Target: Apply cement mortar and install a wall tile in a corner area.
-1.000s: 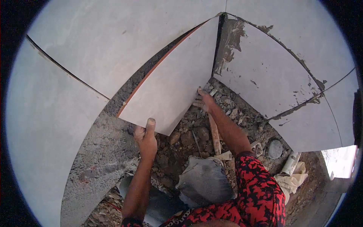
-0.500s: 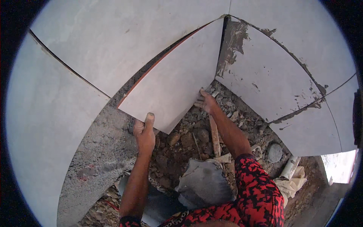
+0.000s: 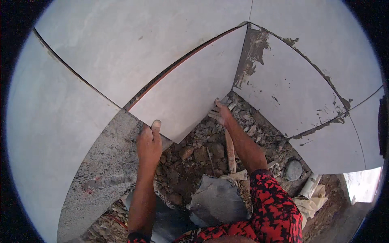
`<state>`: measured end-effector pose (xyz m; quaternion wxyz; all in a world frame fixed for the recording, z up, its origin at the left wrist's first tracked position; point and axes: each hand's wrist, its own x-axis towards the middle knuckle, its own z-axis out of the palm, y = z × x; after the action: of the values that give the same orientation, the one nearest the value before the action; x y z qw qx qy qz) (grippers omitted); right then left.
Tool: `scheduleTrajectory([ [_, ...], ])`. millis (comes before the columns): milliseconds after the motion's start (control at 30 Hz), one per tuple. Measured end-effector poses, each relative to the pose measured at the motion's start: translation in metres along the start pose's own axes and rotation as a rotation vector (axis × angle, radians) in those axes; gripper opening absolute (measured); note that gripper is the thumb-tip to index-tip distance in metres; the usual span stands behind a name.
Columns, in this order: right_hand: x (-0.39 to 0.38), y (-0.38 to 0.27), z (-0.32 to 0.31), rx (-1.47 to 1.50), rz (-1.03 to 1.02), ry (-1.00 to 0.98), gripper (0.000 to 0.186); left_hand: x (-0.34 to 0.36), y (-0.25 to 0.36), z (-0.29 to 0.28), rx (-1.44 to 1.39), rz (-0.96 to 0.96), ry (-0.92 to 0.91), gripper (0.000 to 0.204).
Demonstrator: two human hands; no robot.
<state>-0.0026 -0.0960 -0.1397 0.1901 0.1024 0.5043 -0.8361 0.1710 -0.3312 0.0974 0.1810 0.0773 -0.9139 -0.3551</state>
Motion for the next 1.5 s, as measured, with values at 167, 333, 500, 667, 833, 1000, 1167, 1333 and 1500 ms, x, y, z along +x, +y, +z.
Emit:
scheduleTrajectory([
  [167, -0.006, -0.007, 0.005, 0.141, 0.03, -0.037, 0.07, 0.004, 0.004, -0.007, 0.189, 0.032, -0.023, 0.047],
  [333, -0.013, -0.017, 0.011, 0.182, 0.083, -0.057, 0.071, 0.006, 0.011, -0.007, 0.079, -0.133, -0.085, 0.046],
  [500, -0.012, -0.021, 0.012, 0.192, 0.074, -0.147, 0.068, 0.003, 0.017, -0.001, -0.108, -0.113, 0.12, 0.038],
  [667, -0.01, -0.019, 0.014, 0.211, 0.045, -0.038, 0.059, 0.002, 0.005, 0.0, -0.097, -0.123, 0.18, 0.033],
  [833, -0.013, -0.021, 0.02, 0.184, 0.094, 0.018, 0.062, 0.003, -0.002, -0.002, -0.204, -0.113, 0.127, 0.032],
  [1000, -0.021, -0.023, 0.026, 0.124, 0.039, 0.017, 0.065, 0.004, 0.004, -0.007, -0.088, -0.152, 0.087, 0.039],
  [1167, -0.018, -0.021, 0.028, 0.157, 0.034, 0.029, 0.069, 0.007, -0.005, -0.004, -0.031, -0.14, 0.099, 0.039],
  [1333, -0.005, -0.01, 0.014, 0.205, 0.03, -0.014, 0.062, 0.005, -0.013, 0.005, -0.121, -0.016, 0.246, 0.034],
  [1500, 0.0, -0.007, 0.007, 0.244, -0.002, 0.029, 0.053, 0.004, -0.006, 0.007, -0.177, -0.017, 0.28, 0.032],
])
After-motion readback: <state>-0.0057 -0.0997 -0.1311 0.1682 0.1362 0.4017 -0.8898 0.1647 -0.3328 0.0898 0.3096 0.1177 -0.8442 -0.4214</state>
